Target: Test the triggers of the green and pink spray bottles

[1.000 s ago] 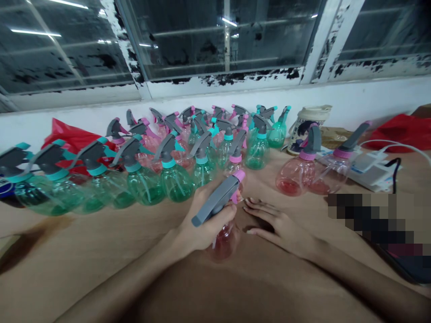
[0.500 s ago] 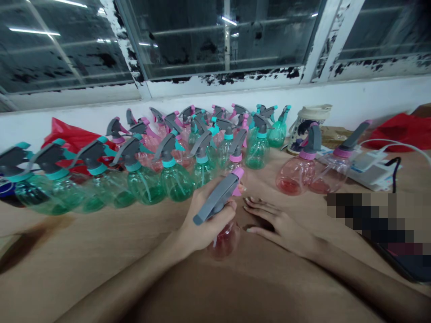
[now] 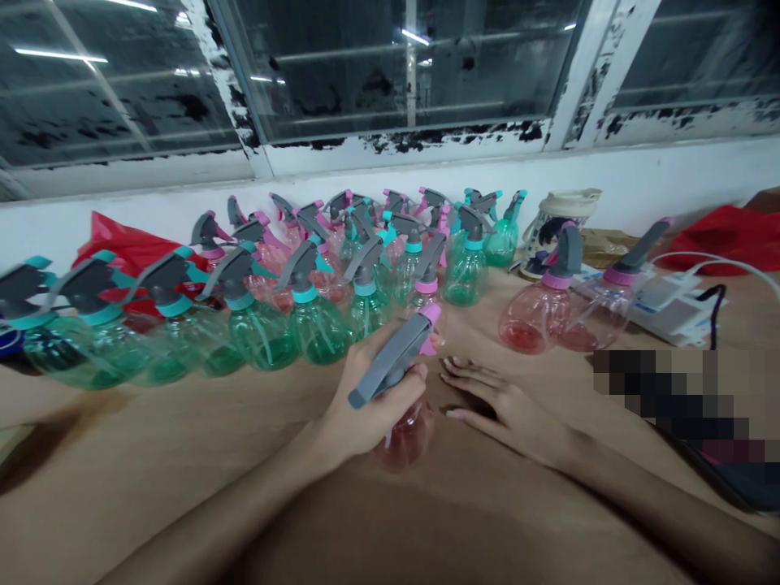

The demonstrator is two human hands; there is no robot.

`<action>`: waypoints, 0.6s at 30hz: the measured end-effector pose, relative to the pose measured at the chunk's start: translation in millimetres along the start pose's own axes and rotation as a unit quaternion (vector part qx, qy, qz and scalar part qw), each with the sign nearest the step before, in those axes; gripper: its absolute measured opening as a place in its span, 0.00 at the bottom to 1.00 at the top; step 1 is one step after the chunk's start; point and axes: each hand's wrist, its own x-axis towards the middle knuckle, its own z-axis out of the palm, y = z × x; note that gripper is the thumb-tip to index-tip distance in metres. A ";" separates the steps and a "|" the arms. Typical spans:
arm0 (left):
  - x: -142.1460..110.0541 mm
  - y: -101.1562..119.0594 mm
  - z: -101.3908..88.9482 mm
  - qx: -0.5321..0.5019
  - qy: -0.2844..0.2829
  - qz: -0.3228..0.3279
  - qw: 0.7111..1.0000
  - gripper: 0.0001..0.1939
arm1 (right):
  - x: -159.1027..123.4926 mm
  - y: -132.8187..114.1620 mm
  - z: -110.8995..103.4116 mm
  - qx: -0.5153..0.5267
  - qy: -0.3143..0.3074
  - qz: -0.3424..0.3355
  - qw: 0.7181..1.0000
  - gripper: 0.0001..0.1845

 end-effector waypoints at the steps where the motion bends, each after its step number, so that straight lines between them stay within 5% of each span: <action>1: -0.1 0.0 0.2 0.002 0.003 0.003 1.000 0.08 | 0.0 -0.1 0.1 0.001 0.002 0.001 1.000 0.27; 18: 4.6 4.2 -3.8 -0.014 0.004 0.017 1.000 0.05 | 0.1 1.3 -0.1 -0.021 -0.012 -0.003 1.000 0.27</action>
